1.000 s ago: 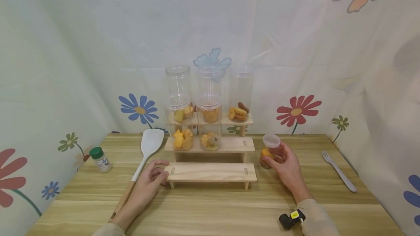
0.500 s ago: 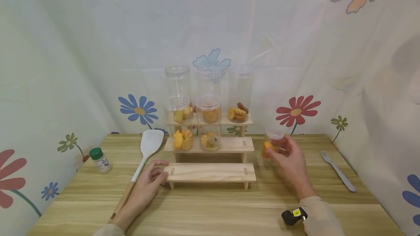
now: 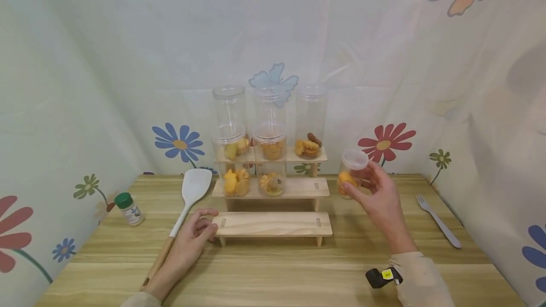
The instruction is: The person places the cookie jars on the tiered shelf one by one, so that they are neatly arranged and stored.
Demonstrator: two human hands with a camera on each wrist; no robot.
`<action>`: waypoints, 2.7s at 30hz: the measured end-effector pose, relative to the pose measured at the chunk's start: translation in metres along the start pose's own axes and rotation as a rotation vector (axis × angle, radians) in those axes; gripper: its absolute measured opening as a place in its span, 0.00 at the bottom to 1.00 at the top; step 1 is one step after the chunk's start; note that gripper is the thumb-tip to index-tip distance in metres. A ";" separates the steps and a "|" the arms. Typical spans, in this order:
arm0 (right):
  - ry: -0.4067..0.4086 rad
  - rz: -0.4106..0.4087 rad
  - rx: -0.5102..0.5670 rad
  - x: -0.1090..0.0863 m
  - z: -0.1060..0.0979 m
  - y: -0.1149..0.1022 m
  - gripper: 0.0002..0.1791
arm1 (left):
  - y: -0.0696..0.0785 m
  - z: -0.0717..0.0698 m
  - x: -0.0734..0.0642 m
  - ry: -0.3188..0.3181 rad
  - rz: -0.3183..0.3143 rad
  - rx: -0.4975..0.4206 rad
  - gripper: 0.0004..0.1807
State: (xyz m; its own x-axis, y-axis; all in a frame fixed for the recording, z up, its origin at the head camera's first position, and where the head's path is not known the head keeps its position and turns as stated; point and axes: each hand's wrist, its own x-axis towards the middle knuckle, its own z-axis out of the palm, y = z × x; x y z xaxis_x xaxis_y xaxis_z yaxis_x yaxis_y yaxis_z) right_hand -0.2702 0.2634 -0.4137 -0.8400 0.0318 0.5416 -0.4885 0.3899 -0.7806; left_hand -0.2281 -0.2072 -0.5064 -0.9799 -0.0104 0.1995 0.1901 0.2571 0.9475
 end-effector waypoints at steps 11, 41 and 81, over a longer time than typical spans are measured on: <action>-0.065 -0.049 0.018 0.014 0.020 -0.030 0.35 | 0.001 0.000 0.000 0.004 0.002 0.007 0.15; -0.123 0.061 0.094 0.021 0.070 -0.025 0.34 | 0.001 -0.001 -0.001 -0.005 0.012 0.011 0.15; -0.126 0.009 -0.296 -0.027 0.024 -0.023 0.39 | 0.000 -0.006 -0.002 0.009 -0.026 -0.011 0.17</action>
State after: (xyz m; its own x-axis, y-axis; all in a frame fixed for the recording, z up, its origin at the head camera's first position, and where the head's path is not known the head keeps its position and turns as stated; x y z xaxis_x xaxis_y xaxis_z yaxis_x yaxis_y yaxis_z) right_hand -0.2416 0.2310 -0.4182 -0.8756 -0.0709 0.4779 -0.4068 0.6418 -0.6501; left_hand -0.2258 -0.2125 -0.5049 -0.9839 -0.0259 0.1771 0.1654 0.2456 0.9552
